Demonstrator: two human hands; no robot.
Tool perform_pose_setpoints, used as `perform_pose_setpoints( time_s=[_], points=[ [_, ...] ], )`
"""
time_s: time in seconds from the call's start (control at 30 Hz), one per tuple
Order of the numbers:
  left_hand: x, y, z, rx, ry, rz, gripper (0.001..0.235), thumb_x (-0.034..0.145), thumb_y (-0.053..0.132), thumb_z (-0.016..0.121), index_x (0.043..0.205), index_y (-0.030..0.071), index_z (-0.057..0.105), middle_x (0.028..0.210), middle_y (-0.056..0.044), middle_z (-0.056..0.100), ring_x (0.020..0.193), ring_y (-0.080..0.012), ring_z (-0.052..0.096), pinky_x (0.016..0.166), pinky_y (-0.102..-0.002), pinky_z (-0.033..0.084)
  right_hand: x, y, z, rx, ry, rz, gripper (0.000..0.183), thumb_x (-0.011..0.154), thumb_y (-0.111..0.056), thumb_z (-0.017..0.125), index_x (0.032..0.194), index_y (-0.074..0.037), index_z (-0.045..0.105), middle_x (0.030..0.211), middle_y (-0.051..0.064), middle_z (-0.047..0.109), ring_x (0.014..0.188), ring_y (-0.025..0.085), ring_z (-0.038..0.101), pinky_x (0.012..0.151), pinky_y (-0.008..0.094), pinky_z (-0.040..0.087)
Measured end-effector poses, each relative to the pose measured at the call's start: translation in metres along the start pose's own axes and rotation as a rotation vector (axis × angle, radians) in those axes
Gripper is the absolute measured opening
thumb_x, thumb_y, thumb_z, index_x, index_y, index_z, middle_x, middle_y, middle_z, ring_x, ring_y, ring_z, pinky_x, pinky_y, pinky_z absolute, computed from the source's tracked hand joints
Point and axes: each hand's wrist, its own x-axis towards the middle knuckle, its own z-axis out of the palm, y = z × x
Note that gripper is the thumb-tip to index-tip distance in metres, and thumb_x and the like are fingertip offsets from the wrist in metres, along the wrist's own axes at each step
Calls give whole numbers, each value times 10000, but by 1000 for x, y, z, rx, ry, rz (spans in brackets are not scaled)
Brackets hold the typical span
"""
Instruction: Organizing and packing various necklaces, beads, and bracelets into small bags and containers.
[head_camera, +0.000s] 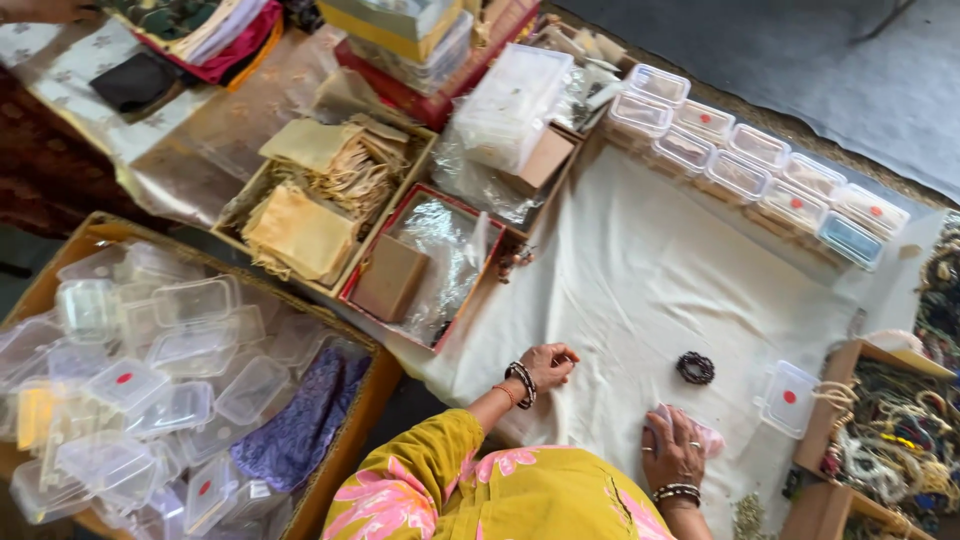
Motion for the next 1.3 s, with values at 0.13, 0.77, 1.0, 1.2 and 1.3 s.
perform_pose_setpoints(
  time_s=[0.13, 0.77, 1.0, 1.2, 1.3],
  points=[
    [-40, 9, -36, 13, 57, 47, 186, 955, 231, 652, 1087, 132, 738, 821, -14, 761, 749, -100, 730, 713, -260, 586, 1, -4, 2, -13, 9, -7, 302, 881, -261, 675, 1181, -223, 687, 1372, 72, 630, 1343, 284, 569, 1149, 470, 417],
    [-97, 23, -351, 461, 1221, 122, 110, 957, 298, 690, 1016, 254, 773, 962, -14, 774, 819, -149, 663, 643, -317, 530, 2, -20, 14, -113, -2, 216, 216, 922, -235, 656, 1137, -236, 675, 1409, 38, 633, 1267, 321, 622, 1095, 479, 485],
    [-95, 47, -392, 527, 1300, 114, 112, 928, 259, 724, 995, 187, 778, 1051, -47, 765, 956, -261, 693, 794, -405, 556, 4, -25, 12, -105, -25, 256, 203, 916, -220, 657, 1118, -229, 677, 1370, 42, 643, 1201, 336, 640, 1032, 471, 507],
    [-104, 31, -384, 804, 1161, 109, 348, 709, 252, 842, 1026, 136, 757, 1114, -90, 716, 1076, -322, 637, 958, -444, 494, 8, -27, 7, -69, 12, 222, 204, 886, -184, 656, 1090, -191, 670, 1325, 68, 648, 1224, 327, 627, 1052, 474, 491],
    [-110, 18, -383, 807, 1087, 36, 348, 774, 219, 820, 1101, 129, 745, 1126, -101, 695, 1108, -334, 631, 995, -441, 496, 11, -34, 0, -30, 39, 217, 193, 881, -175, 657, 1074, -171, 667, 1291, 91, 658, 1235, 337, 613, 1059, 480, 473]
  ],
)
